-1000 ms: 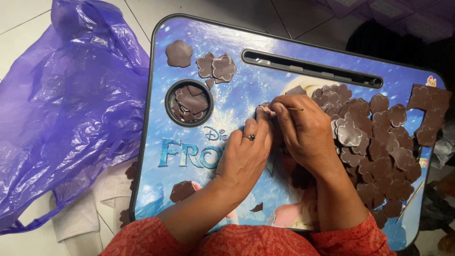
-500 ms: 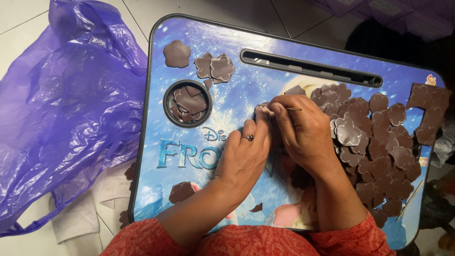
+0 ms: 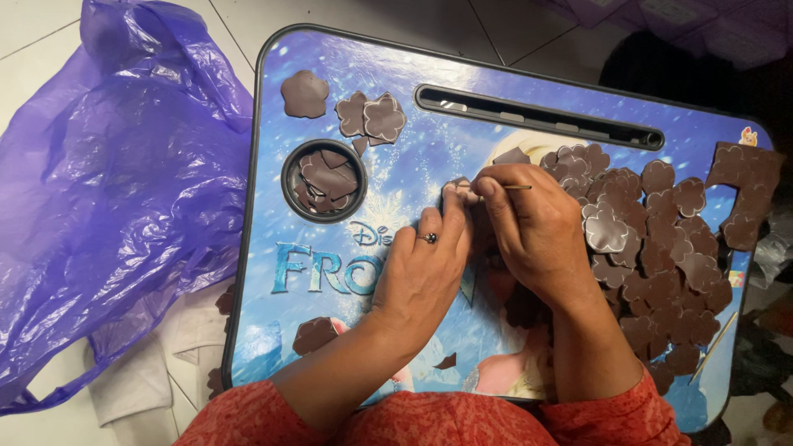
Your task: The person sits on the floor and uses a small stick to apply adhesive to the edges of flower-shaped craft pieces. They then press the pieces together to form small clusters and place them on a Frozen-themed tray. The person repeats this process with multiple pieces throughout the clip.
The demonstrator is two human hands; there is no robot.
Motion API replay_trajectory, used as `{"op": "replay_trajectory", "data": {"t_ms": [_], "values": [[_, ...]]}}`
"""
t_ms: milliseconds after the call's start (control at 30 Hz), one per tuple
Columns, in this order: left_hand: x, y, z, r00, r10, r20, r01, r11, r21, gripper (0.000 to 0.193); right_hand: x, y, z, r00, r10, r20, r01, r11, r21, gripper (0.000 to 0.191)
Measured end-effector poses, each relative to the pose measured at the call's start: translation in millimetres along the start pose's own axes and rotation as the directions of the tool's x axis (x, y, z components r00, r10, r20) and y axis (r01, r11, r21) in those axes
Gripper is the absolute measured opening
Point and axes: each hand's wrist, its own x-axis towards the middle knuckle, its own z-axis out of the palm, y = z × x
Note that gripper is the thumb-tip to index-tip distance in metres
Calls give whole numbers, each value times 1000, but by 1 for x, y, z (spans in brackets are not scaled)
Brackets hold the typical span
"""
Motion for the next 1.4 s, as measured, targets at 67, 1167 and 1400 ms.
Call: {"op": "replay_trajectory", "data": {"t_ms": [67, 1167, 1400], "values": [[0, 0, 0, 1000, 0, 7, 0, 1000, -23, 49, 0, 2, 0, 1000, 0, -2, 0, 1000, -6, 6], [11, -23, -5, 999, 0, -49, -14, 958, -288, 47, -9, 9, -15, 999, -25, 41, 28, 996, -87, 7], [13, -25, -6, 998, 5, -56, -21, 954, -298, 53, -11, 6, -13, 998, -29, 61, 31, 999, -29, 7]]}}
